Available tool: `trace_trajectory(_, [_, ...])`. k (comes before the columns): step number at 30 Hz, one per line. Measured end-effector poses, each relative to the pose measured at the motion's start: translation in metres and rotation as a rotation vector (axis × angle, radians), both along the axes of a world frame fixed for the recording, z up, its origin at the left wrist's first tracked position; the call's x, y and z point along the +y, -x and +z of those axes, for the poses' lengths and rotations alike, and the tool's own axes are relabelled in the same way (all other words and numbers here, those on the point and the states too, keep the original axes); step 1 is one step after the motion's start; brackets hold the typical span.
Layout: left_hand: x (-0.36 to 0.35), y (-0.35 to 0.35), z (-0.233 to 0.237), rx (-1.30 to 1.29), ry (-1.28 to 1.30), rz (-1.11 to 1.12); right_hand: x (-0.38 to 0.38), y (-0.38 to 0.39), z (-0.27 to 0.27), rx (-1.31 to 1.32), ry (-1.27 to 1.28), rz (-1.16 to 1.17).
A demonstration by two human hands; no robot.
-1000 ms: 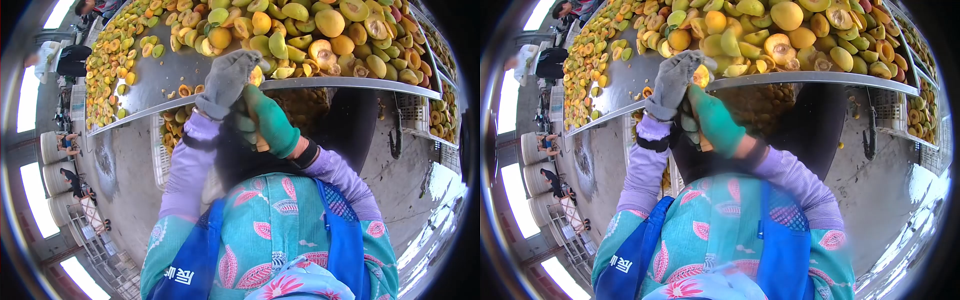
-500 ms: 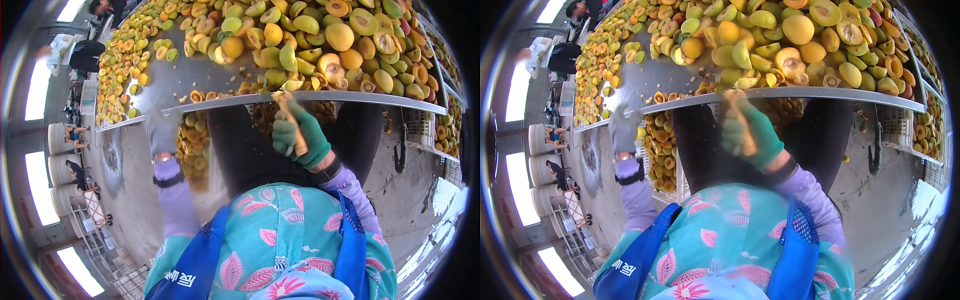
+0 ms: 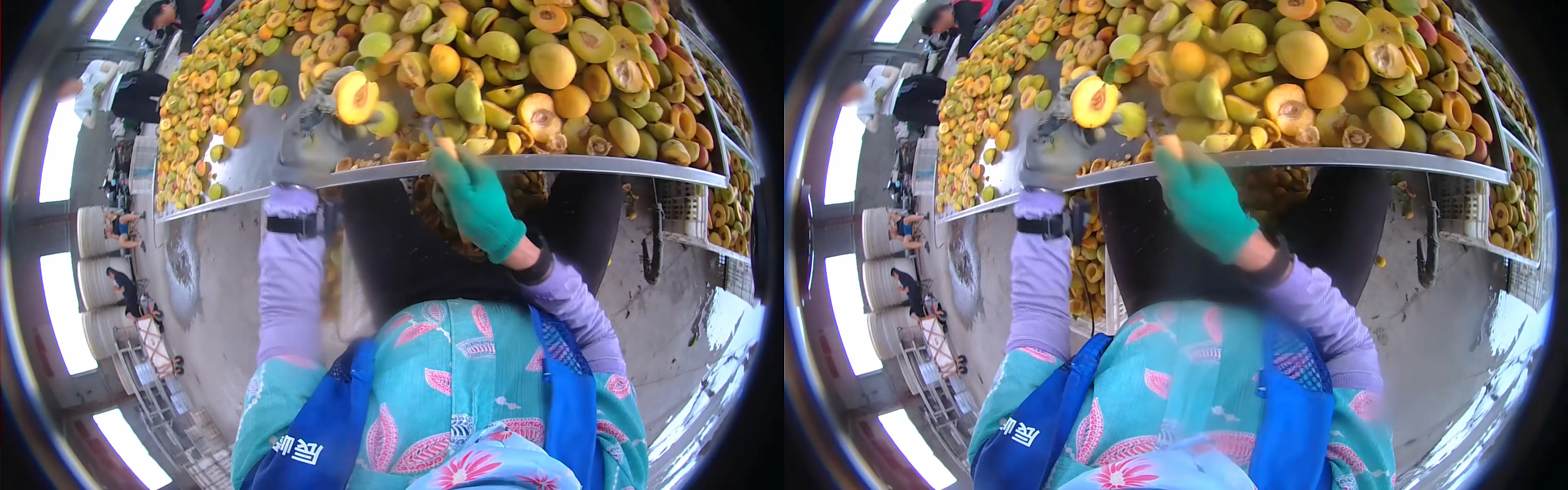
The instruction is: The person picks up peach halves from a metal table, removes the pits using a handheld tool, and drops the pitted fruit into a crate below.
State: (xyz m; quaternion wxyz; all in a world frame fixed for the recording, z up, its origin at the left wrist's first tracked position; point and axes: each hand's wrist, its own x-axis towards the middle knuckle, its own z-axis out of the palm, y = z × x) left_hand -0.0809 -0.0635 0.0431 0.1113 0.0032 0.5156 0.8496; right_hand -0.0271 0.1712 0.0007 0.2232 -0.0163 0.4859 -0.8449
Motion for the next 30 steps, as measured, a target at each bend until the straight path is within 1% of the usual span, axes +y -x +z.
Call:
trace_trajectory(2, [0.022,-0.022,0.000,0.063,-0.045,-0.021,-0.018,0.008,-0.012,0.463,-0.514,-0.059])
trace_trajectory(3, [0.031,-0.031,-0.003,0.022,-0.028,0.047,-0.017,0.006,-0.003,0.545,-0.595,-0.072])
trace_trajectory(5, [0.047,-0.040,-0.009,-0.061,0.007,0.172,-0.017,0.004,0.004,0.518,-0.607,-0.061])
trace_trajectory(6, [0.052,-0.038,-0.016,0.092,0.278,0.211,-0.016,0.003,0.009,0.503,-0.611,-0.058])
trace_trajectory(7, [0.055,-0.036,-0.028,0.247,0.550,0.248,-0.012,0.001,0.017,0.489,-0.562,-0.036])
trace_trajectory(8, [0.055,-0.035,-0.026,0.593,1.040,0.175,-0.012,0.000,0.014,0.492,-0.605,-0.051])
trace_trajectory(9, [0.054,-0.033,-0.023,0.972,1.490,0.258,-0.014,-0.001,0.009,0.494,-0.647,-0.064])
trace_trajectory(12, [0.073,-0.046,-0.021,0.671,1.272,0.336,-0.015,-0.004,0.010,0.490,-0.730,-0.090])
trace_trajectory(14, [0.075,-0.048,-0.028,0.556,1.009,0.345,-0.018,-0.006,0.011,0.472,-0.737,-0.070])
trace_trajectory(16, [0.076,-0.048,-0.034,0.527,0.904,0.392,-0.020,-0.007,0.009,0.438,-0.716,-0.030])
trace_trajectory(17, [0.076,-0.048,-0.036,0.555,0.931,0.434,-0.019,-0.008,0.008,0.507,-0.776,-0.045])
trace_trajectory(19, [0.080,-0.049,-0.038,0.494,0.845,0.484,-0.017,-0.010,0.007,0.640,-0.895,-0.080])
trace_trajectory(21, [0.088,-0.050,-0.035,0.314,0.619,0.503,-0.015,-0.015,0.006,0.675,-0.981,-0.054])
trace_trajectory(22, [0.091,-0.050,-0.033,0.268,0.555,0.504,-0.015,-0.018,0.005,0.692,-1.023,-0.041])
trace_trajectory(24, [0.096,-0.049,-0.031,0.178,0.426,0.510,-0.016,-0.021,0.000,0.738,-1.011,-0.110])
trace_trajectory(25, [0.100,-0.048,-0.034,0.144,0.393,0.576,-0.017,-0.022,-0.005,0.762,-1.003,-0.145])
trace_trajectory(27, [0.107,-0.045,-0.037,0.073,0.329,0.711,-0.019,-0.016,-0.018,0.681,-0.792,-0.125])
trace_trajectory(30, [0.112,-0.046,-0.022,-0.028,0.474,0.649,-0.025,-0.012,-0.043,0.589,-0.471,-0.081])
